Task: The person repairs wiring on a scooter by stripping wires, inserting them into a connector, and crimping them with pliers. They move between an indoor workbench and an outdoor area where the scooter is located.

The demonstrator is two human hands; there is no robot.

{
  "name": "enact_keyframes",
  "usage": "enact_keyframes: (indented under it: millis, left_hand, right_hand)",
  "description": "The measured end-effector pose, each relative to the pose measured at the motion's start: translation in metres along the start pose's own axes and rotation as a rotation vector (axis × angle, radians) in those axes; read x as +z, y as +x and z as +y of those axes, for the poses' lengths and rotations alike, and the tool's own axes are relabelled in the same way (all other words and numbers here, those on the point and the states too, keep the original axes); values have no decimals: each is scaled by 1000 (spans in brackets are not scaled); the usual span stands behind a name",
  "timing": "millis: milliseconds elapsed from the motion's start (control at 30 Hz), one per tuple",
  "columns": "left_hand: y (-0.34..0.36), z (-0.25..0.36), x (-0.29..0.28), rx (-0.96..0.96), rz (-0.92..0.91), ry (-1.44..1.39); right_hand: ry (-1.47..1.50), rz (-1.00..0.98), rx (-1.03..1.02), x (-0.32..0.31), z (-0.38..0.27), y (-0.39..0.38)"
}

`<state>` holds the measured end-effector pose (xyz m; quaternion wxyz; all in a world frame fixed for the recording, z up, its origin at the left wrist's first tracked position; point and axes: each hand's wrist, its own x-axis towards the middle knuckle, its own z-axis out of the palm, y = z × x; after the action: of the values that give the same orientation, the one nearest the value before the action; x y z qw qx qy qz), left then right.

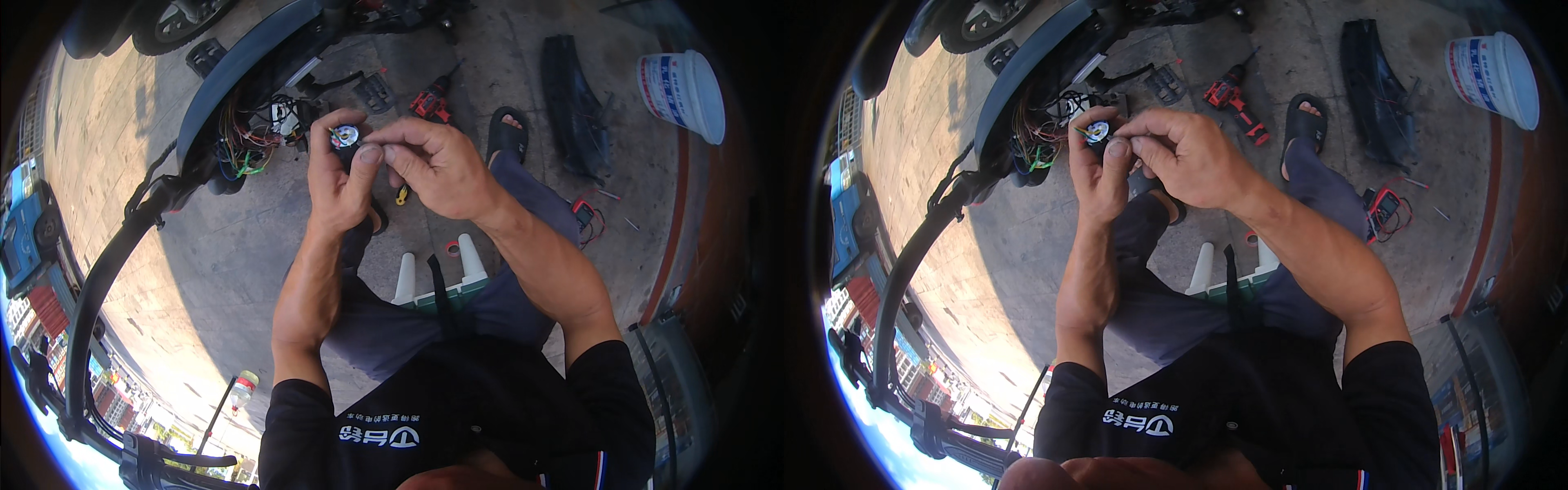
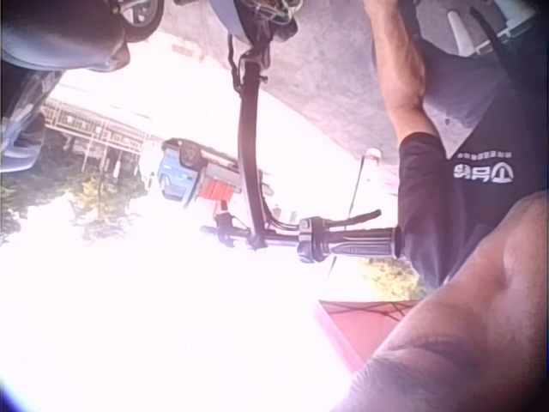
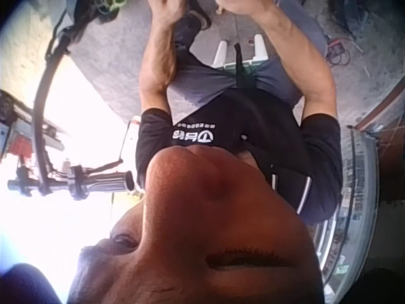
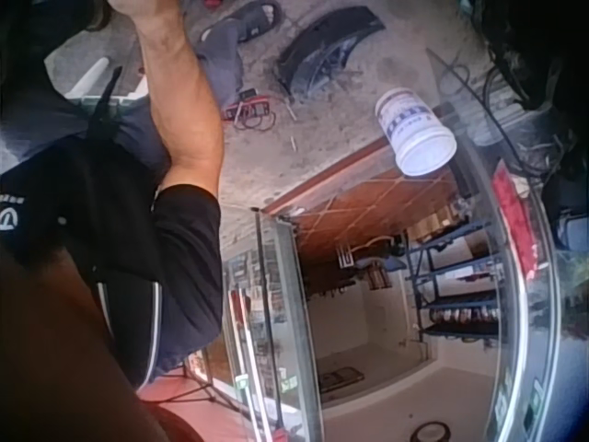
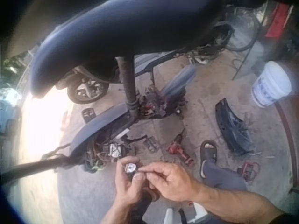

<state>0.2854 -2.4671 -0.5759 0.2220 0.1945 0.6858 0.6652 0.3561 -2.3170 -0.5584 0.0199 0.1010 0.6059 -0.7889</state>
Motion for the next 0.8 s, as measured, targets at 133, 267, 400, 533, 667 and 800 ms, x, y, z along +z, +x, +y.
enact_keyframes:
  millis: [133, 267, 400, 533, 667, 800]
  left_hand:
    - [1, 3, -3, 8, -29, -29]
    - [0, 9, -2, -113, 11, -187]
    - [5, 11, 3, -102, 108, -69]
    - [6, 9, 3, -96, 148, -3]
    - [7, 4, 0, -138, 144, 59]
    - [6, 2, -4, -180, 175, 126]
  right_hand:
    - [-14, 32, -25, 3, 2, -2]
    - [-73, 36, -28, 7, 2, -2]
    - [-178, 31, -83, 5, 1, 0]
    - [-281, 29, -176, 2, 2, 2]
    - [-376, 98, -309, 4, 6, 6]
    - [-521, 74, -302, 4, 6, 3]
